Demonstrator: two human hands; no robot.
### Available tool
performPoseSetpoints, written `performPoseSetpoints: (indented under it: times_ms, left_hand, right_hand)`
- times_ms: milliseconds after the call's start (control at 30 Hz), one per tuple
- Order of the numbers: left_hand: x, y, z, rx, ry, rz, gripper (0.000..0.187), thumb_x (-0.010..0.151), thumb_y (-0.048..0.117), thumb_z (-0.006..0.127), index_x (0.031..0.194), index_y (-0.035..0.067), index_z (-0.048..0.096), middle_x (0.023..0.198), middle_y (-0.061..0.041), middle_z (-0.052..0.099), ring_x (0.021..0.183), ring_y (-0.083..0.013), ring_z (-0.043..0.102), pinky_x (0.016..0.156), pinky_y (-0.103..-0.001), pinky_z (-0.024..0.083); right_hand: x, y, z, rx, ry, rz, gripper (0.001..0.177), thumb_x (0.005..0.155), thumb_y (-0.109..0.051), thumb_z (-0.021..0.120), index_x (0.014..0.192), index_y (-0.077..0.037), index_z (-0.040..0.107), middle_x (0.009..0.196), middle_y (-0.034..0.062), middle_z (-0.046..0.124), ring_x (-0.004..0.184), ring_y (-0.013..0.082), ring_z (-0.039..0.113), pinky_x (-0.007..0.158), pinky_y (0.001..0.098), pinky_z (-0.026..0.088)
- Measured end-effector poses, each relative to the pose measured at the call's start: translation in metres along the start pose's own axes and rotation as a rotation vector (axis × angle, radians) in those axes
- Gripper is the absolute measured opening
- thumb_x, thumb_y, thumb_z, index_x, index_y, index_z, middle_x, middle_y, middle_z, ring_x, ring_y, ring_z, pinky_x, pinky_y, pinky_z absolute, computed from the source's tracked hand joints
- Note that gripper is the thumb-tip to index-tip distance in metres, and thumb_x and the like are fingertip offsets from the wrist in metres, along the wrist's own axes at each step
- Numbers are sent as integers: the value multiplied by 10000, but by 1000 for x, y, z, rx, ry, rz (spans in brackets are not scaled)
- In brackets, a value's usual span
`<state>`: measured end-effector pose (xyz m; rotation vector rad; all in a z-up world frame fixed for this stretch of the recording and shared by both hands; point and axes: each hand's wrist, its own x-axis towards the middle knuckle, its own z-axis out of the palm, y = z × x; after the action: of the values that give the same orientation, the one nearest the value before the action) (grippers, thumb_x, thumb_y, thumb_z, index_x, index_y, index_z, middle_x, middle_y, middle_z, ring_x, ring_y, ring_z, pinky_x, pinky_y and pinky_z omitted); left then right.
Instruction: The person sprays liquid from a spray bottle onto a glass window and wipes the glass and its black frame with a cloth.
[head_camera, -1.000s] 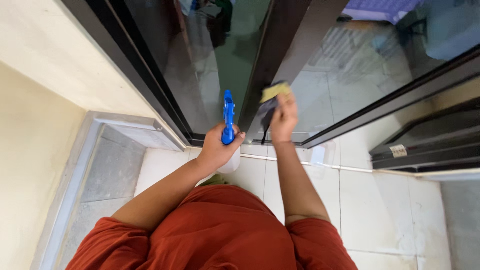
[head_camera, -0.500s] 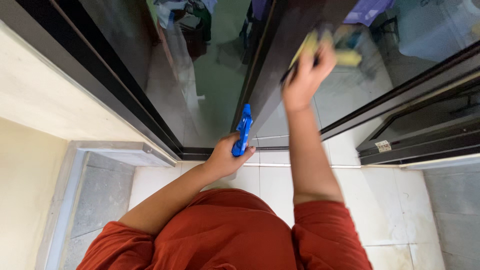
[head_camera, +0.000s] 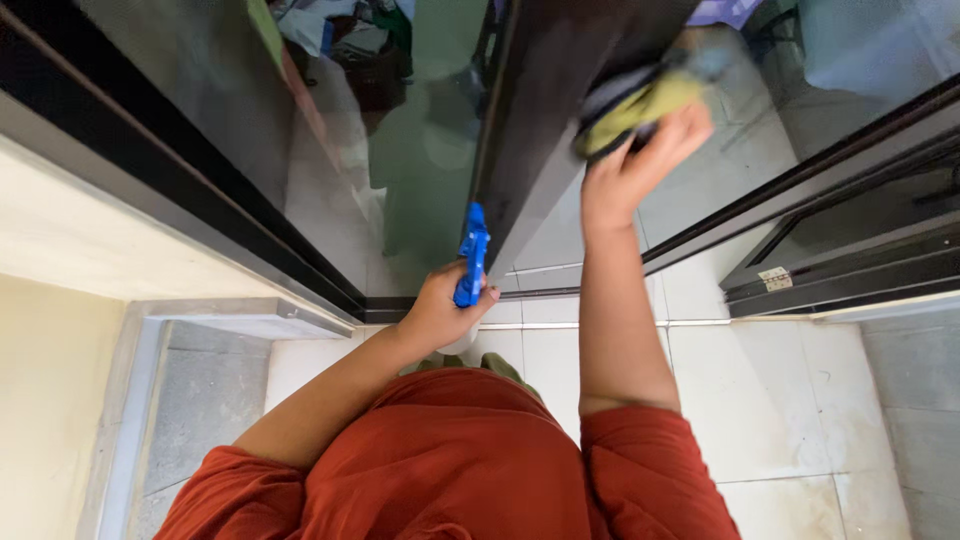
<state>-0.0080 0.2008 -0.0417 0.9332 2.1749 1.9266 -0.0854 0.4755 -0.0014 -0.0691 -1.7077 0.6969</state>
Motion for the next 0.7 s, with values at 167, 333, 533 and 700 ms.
performPoseSetpoints:
  times_ms: [167, 333, 533, 700]
  left_hand:
    - [7, 2, 20, 30, 70, 54, 200, 920, 113, 770, 868, 35, 593, 815, -77, 625, 681, -188, 593, 644, -327, 484]
    - [10, 8, 45, 19, 142, 99, 231, 903, 181, 778, 900, 43, 592, 894, -79, 659, 742, -201, 645, 682, -334, 531]
    - [20, 10, 80, 449, -85, 269, 371, 865, 360, 827, 913, 20, 685, 1065, -179, 682, 1040, -348, 654, 944, -460, 524]
    - [53, 14, 115, 549, -130, 313, 354, 861, 338, 784, 878, -6, 703, 1144, -201, 693, 1109, -381, 633, 1045, -470, 479]
  right_hand:
    - [-29, 37, 4, -114, -99, -62, 605, 821, 77, 502, 1421, 36, 437, 1349, 271, 421, 1319, 454, 421, 1209, 512, 323]
    - [-197, 104, -2, 284, -148, 652, 754, 780, 124, 460, 1504, 33, 269, 1459, 223, 363, 1351, 321, 356, 1165, 435, 256]
    - [-122, 116, -20, 116, -116, 606, 429, 1077, -121, 650, 1431, 18, 450, 1290, 159, 485, 1193, 251, 501, 1100, 345, 435]
    - [-21, 64, -27, 213, -92, 62, 630, 975, -142, 768, 1451, 23, 388, 1365, 192, 421, 1294, 311, 432, 1146, 401, 368]
